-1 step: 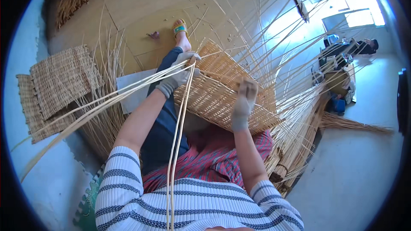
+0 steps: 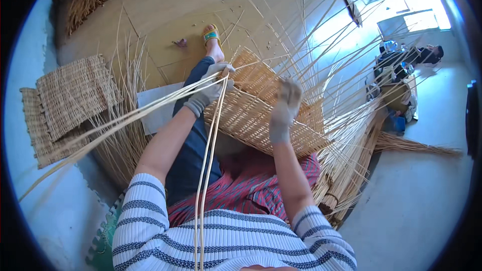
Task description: Weaving a wicker basket using long strips of material while sitting on a mat.
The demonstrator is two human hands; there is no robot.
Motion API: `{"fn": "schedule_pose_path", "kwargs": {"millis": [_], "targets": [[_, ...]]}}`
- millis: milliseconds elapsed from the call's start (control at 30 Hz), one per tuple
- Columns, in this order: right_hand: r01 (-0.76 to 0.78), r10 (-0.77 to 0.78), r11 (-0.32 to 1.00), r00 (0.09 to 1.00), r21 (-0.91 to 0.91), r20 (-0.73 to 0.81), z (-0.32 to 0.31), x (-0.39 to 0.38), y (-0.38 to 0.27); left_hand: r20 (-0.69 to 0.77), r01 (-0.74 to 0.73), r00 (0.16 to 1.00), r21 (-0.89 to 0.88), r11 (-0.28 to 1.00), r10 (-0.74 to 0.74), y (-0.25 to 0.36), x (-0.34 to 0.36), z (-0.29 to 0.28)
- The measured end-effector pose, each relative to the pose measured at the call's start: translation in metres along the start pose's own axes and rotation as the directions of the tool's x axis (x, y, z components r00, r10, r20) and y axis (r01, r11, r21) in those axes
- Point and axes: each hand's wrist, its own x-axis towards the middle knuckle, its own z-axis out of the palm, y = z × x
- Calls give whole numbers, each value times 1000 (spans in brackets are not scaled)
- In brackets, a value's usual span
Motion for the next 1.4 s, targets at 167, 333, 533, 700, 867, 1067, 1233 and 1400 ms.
{"fn": "schedule_pose_path", "kwargs": {"millis": [167, 333, 533, 700, 867, 1067, 1233, 1400], "targets": [[370, -317, 898, 918, -236, 237, 71, 98, -30, 55, 185, 983, -350, 918, -177, -4, -7, 3], [-63, 55, 975, 998, -215, -42, -26, -6, -1, -109, -116, 983, 270, 956, 150, -5, -6, 7], [-66, 155, 942, 955, -329, 252, -71, -120, 52, -365, 34, 873, 708, 706, 324, 36, -46, 43], [-420, 472, 880, 831, 223, -294, -99, -83, 56, 18, -179, 976, 640, 747, 219, 52, -54, 103], [-28, 32, 999, 993, 40, -113, -49, 29, 2, -15, 183, 944, 853, 489, -329, 30, -20, 119], [99, -79, 926, 995, 363, -69, -82, 50, 16, -113, 255, 958, 760, 598, -265, 28, -31, 127], [-339, 426, 897, 837, 285, -344, -175, -62, 54, 226, -329, 926, 875, 355, 303, 14, -57, 160], [370, -367, 784, 924, -498, 109, -154, 48, 38, 330, -356, 917, 930, -86, -225, -6, -85, 200]]}}
